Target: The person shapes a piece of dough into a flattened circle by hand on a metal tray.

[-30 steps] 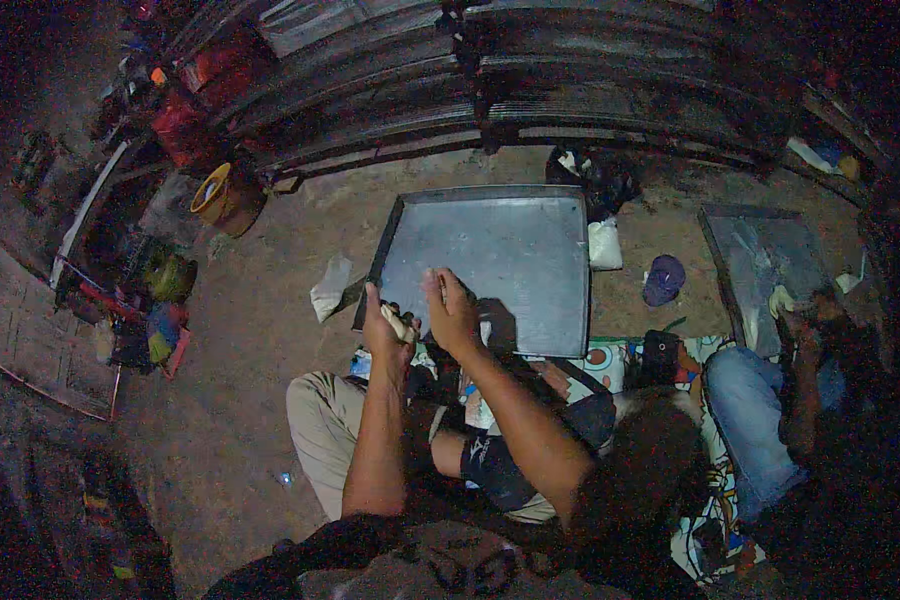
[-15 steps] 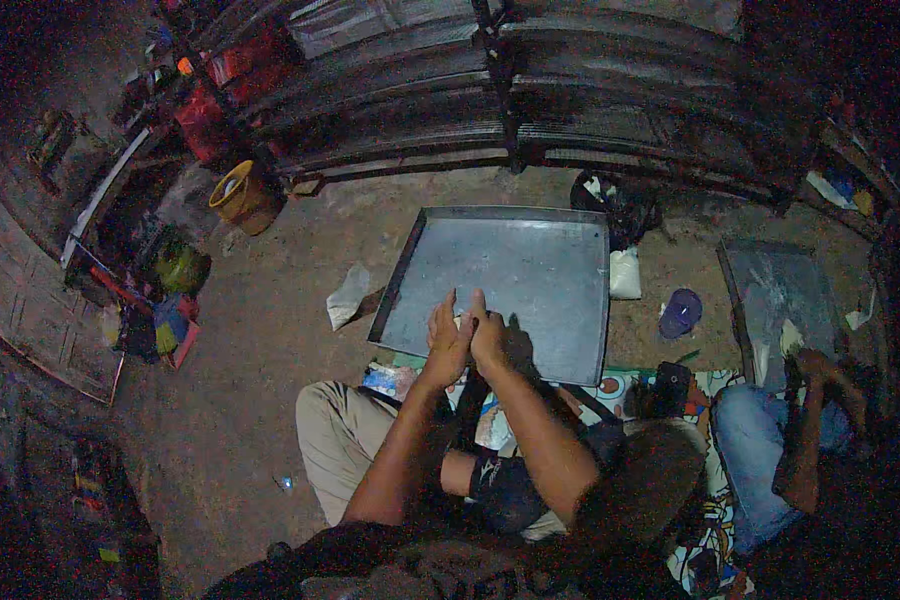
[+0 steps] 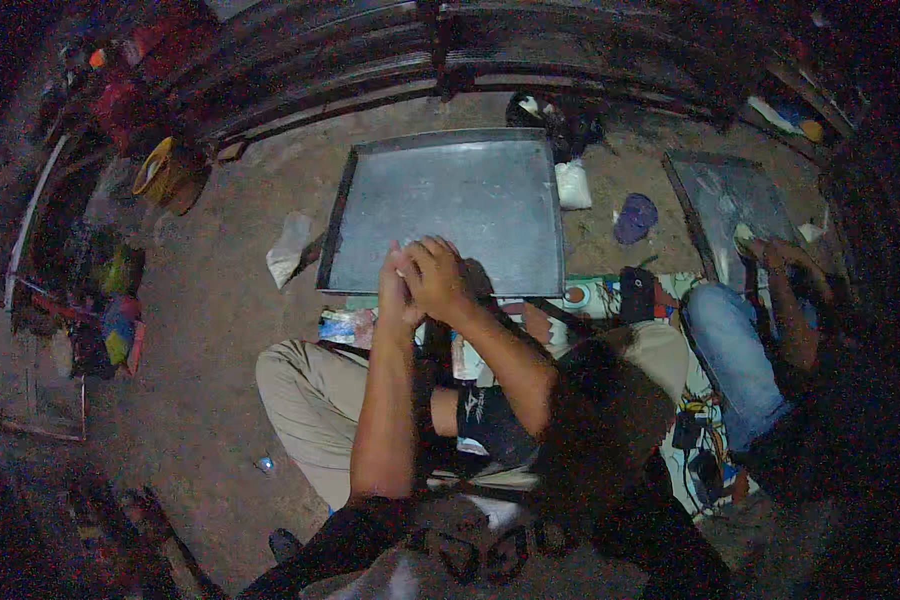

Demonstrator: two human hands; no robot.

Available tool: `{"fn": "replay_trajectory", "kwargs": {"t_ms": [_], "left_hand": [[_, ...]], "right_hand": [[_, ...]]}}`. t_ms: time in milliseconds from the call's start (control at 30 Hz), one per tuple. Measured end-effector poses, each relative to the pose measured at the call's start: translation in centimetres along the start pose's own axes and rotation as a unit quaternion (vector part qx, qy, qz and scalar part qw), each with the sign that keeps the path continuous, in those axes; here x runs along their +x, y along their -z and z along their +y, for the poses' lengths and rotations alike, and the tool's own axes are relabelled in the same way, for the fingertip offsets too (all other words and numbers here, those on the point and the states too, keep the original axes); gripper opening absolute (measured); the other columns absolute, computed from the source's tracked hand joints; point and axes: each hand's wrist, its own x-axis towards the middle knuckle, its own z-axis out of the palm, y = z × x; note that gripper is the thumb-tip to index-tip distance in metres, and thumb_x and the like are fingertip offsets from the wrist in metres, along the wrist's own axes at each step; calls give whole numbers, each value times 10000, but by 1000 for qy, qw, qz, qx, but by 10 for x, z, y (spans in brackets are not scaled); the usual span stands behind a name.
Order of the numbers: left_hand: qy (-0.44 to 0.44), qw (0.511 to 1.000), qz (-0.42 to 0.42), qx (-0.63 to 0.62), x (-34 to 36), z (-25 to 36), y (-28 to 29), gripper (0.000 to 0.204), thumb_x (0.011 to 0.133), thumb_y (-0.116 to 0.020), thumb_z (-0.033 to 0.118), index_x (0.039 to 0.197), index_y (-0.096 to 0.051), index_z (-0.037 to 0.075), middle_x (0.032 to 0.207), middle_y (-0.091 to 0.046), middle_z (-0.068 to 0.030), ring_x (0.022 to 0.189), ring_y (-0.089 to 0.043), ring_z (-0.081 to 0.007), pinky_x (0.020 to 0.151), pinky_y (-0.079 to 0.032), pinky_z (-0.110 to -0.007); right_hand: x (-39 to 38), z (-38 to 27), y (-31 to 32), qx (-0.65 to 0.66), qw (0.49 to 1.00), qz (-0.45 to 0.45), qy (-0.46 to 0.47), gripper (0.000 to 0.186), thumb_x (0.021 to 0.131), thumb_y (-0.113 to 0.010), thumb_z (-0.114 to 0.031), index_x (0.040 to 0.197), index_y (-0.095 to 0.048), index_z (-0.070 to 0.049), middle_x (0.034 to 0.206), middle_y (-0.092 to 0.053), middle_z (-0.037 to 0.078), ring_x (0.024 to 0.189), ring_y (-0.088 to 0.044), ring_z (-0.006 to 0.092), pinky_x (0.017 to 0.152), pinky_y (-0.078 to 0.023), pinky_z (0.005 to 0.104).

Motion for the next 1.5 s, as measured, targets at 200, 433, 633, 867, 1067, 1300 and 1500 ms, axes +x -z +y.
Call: {"fn": "replay_trajectory", "kwargs": {"t_ms": [200, 433, 633, 867, 1067, 1300, 1500], "left_hand": [[-36, 992, 105, 63, 18, 29, 37, 399, 989, -534, 446, 823, -590, 88, 680, -582, -41, 603, -600, -215, 625, -543, -375], [-222, 785, 133, 562, 14, 11, -29, 481, 993, -535, 439, 765, -598, 20, 623, -584, -69, 554, -483, -148, 551, -416, -337], [-316, 569, 66, 756, 4, 7, 31, 373, 994, -489, 360, 1188, -570, 52, 1216, -583, -166, 1129, -548, -305, 946, -387, -448], [-330, 714, -10, 617, 14, -22, 1, 545, 992, -506, 365, 1407, -435, 20, 1387, -445, -221, 1326, -401, -352, 1124, -292, -417], [-208, 782, 48, 586, 16, 1, 13, 427, 869, -731, 263, 1184, -631, -8, 1114, -658, -151, 980, -653, -237, 863, -512, -350], [-187, 819, 130, 527, 38, 6, 49, 354, 909, -682, 301, 1083, -680, -7, 927, -717, -145, 827, -666, -197, 753, -518, -330], [-206, 827, 136, 505, 41, -7, 37, 308, 963, -621, 297, 1019, -686, 1, 828, -703, -76, 745, -627, -132, 686, -500, -303]], "right_hand": [[0, -11, -1, 55, 988, 56, -132, 355, 961, -569, -319, 1148, -589, -18, 999, -637, 187, 979, -614, 358, 880, -452, 462], [-41, 58, -24, 140, 891, -111, -416, 723, 988, -278, -610, 1309, -529, -12, 1097, -625, 241, 1053, -600, 394, 938, -449, 470], [-27, 41, -75, 415, 670, 77, -611, 670, 946, -471, -626, 1282, -531, -49, 1187, -604, 130, 1017, -599, 211, 906, -466, 345], [-38, 147, -54, 71, 905, -109, -406, 540, 1010, -381, -450, 1455, -335, -147, 982, -651, 158, 903, -659, 325, 811, -512, 431], [12, 97, -33, 127, 837, 0, -532, 654, 1005, -299, -579, 980, -677, -45, 928, -680, 161, 829, -660, 304, 791, -502, 415], [14, 72, -30, 20, 929, -70, -362, 661, 1032, -245, -486, 898, -689, -16, 882, -689, 237, 850, -658, 429, 804, -495, 492], [15, 72, -24, -117, 929, -36, -348, 701, 1020, -365, -497, 712, -659, 60, 716, -647, 278, 698, -641, 446, 697, -467, 502]]}}
